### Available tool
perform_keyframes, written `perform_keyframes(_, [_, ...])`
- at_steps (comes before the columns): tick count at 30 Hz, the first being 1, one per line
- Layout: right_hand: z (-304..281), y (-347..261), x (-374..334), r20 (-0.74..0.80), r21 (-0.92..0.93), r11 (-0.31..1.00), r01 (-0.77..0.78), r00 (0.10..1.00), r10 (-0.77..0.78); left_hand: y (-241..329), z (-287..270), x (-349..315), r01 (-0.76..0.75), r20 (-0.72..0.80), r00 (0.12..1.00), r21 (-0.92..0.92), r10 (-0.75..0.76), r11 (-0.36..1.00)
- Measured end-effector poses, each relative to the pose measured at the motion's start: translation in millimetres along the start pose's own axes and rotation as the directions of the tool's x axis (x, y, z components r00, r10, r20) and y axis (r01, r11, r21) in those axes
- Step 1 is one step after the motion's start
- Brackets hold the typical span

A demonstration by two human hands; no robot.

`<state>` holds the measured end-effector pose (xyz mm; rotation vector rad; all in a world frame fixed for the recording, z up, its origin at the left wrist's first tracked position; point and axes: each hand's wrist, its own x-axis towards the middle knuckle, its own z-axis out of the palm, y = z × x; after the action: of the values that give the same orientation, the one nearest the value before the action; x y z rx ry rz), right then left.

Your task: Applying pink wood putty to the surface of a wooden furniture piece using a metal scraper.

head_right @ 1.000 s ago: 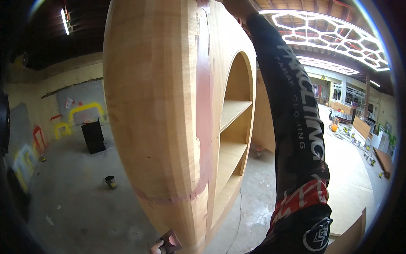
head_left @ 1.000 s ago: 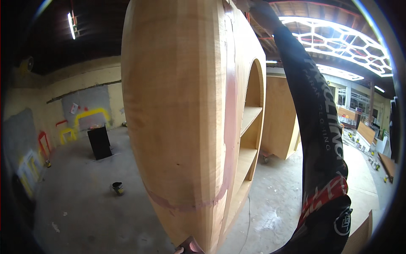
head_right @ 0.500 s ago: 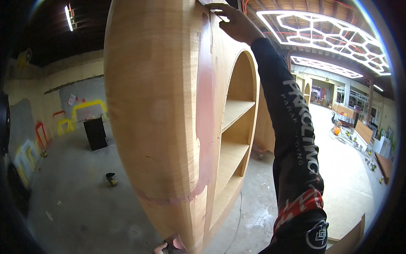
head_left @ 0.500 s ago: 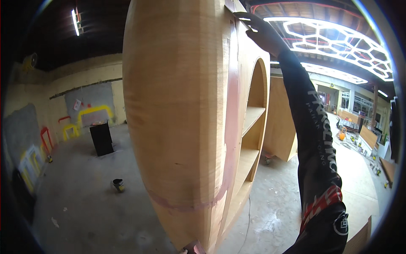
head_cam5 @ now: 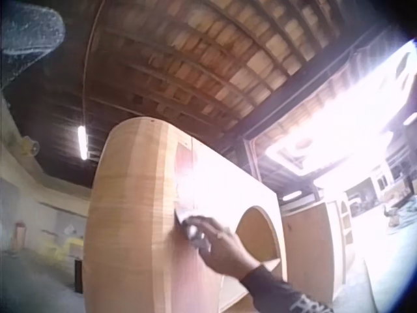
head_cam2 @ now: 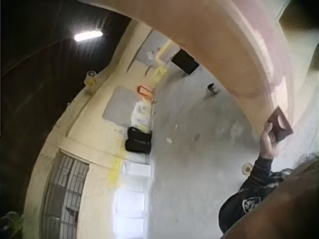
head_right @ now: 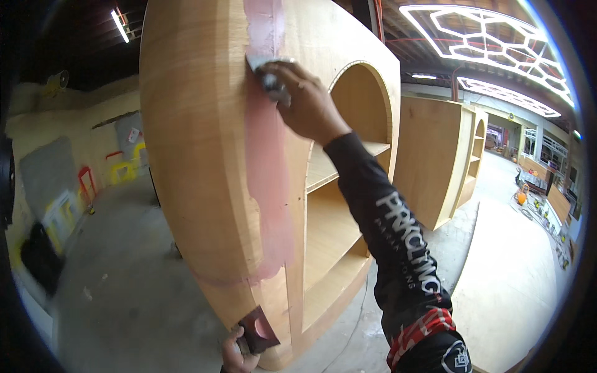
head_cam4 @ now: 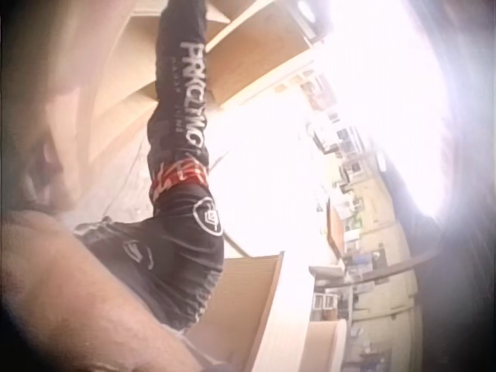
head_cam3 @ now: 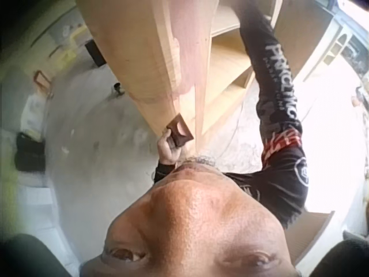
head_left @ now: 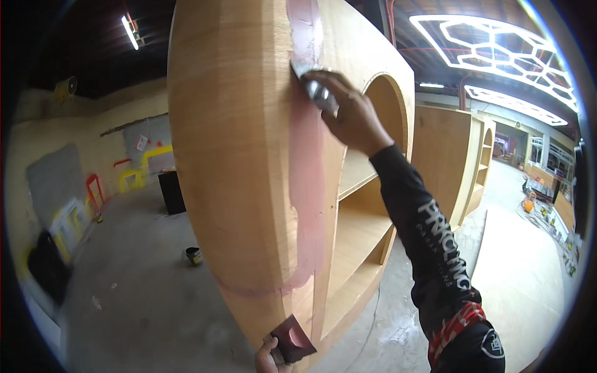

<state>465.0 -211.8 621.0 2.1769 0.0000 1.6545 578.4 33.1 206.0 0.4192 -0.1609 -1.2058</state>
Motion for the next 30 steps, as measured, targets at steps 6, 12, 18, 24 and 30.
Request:
perform_keyframes(6, [-33.9,-84.2,-148.1,0.324,0.418,0.886,-0.201,0.944,0.062,-27.7,16.4,-14.0,-0.035,0.002,0.999,-0.122,0.035,0.992])
perform_keyframes(12, [-96.1,-177.7,-347.0,0.521,0.702,0.558,-0.443,0.853,0.022,-72.9,26.2,-19.8,0.289,0.175,0.95,-0.181,-0.258,0.94])
perform_keyframes(18, [-132.3,-173.1,-450.0,0.901,0.283,0.448,-0.848,0.395,0.177,-91.1,49.6,-42.6,-0.121,-0.089,0.989,-0.051,0.116,0.991])
perform_keyframes(24, [-138.0,-167.2,-385.4,0.988,0.102,-0.982,-0.161,-0.101,0.119,-134.8,38.4,-31.1,-0.771,0.49,0.542,0.612,0.682,0.174])
perform_keyframes(30, [-157.2,-160.9,-383.2,0.977,-0.127,-0.99,0.058,0.178,-0.115,-139.7,71.6,-37.4,-0.834,0.911,0.321,0.401,0.259,-0.379])
